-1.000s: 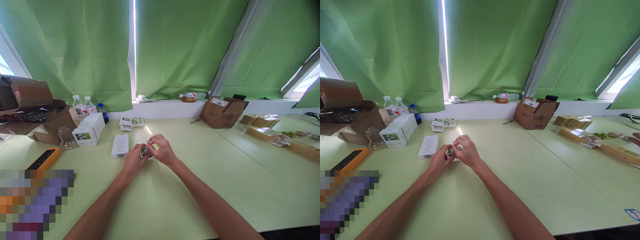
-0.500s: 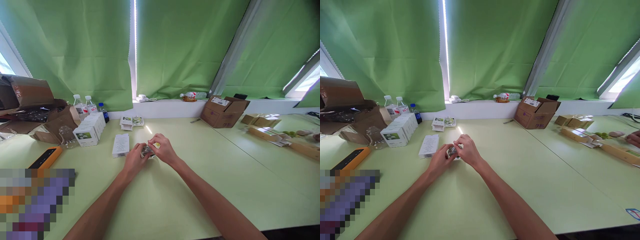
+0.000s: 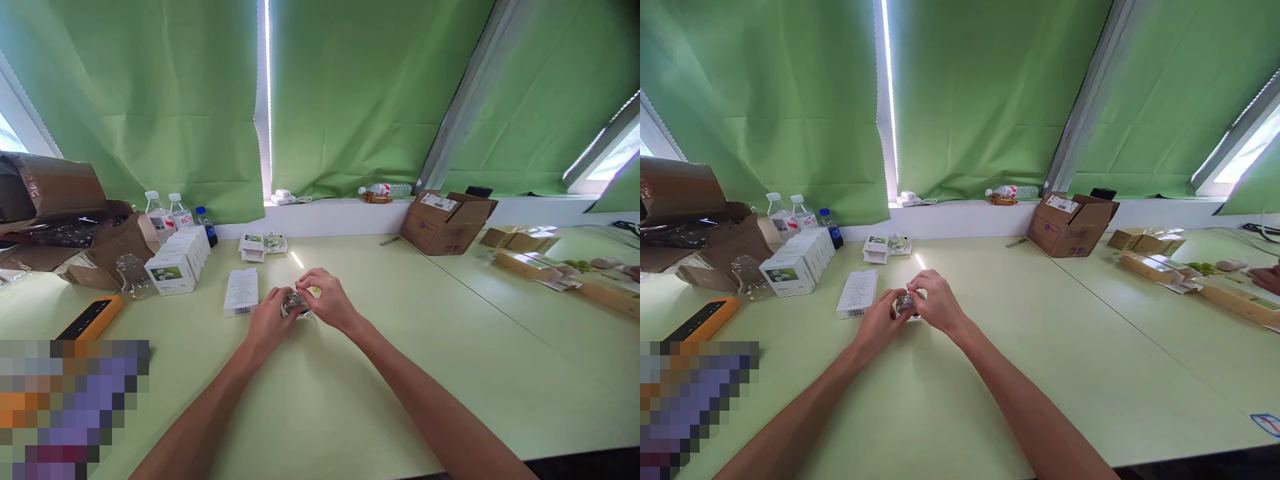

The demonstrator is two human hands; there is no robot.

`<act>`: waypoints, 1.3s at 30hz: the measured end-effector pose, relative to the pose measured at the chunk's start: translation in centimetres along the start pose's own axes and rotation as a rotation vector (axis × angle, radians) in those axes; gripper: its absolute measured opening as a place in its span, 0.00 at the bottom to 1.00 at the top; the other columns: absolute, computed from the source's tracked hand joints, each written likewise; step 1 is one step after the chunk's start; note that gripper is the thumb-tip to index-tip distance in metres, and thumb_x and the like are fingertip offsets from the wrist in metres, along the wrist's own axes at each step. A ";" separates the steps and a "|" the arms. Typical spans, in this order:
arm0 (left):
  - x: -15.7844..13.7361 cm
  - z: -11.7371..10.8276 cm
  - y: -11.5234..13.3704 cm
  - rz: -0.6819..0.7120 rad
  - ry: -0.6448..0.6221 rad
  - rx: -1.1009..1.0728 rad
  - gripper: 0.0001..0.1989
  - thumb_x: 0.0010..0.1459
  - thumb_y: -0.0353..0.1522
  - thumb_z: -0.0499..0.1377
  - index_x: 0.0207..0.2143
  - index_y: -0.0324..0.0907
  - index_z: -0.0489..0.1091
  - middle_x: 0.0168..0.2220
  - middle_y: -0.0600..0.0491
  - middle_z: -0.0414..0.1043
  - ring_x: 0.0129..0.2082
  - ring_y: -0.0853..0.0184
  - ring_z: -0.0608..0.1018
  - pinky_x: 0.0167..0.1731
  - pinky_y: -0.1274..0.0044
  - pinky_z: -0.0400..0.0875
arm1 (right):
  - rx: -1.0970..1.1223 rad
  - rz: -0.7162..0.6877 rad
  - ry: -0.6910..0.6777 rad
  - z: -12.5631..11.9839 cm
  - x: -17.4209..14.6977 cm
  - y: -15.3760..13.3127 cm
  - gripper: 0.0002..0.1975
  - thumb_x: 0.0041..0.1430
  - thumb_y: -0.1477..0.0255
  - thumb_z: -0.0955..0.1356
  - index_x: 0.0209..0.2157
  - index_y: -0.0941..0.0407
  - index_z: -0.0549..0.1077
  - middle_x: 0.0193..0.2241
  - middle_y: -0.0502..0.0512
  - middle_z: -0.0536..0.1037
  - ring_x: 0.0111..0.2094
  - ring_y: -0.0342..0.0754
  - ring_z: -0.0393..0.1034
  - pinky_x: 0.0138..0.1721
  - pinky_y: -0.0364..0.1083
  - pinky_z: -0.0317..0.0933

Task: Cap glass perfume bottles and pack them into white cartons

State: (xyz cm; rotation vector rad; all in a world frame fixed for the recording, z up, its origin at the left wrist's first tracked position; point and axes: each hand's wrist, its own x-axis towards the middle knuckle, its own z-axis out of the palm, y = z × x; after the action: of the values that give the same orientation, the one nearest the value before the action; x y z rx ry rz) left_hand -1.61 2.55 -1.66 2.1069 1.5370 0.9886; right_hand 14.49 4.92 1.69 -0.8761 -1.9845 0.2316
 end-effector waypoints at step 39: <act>0.1 0.2 -0.3 0.021 0.018 0.027 0.15 0.58 0.40 0.54 0.48 0.48 0.67 0.46 0.53 0.70 0.28 0.70 0.73 0.29 0.77 0.64 | -0.021 0.069 0.019 0.5 0.0 0.1 0.06 0.55 0.77 0.66 0.26 0.54 0.71 0.29 0.53 0.74 0.36 0.49 0.67 0.38 0.48 0.62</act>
State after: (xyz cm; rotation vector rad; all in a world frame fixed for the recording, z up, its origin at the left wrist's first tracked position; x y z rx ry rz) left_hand -1.63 2.76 -1.95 2.1422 1.5489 1.0017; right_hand 14.11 5.10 1.38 -0.9582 -1.9443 0.2419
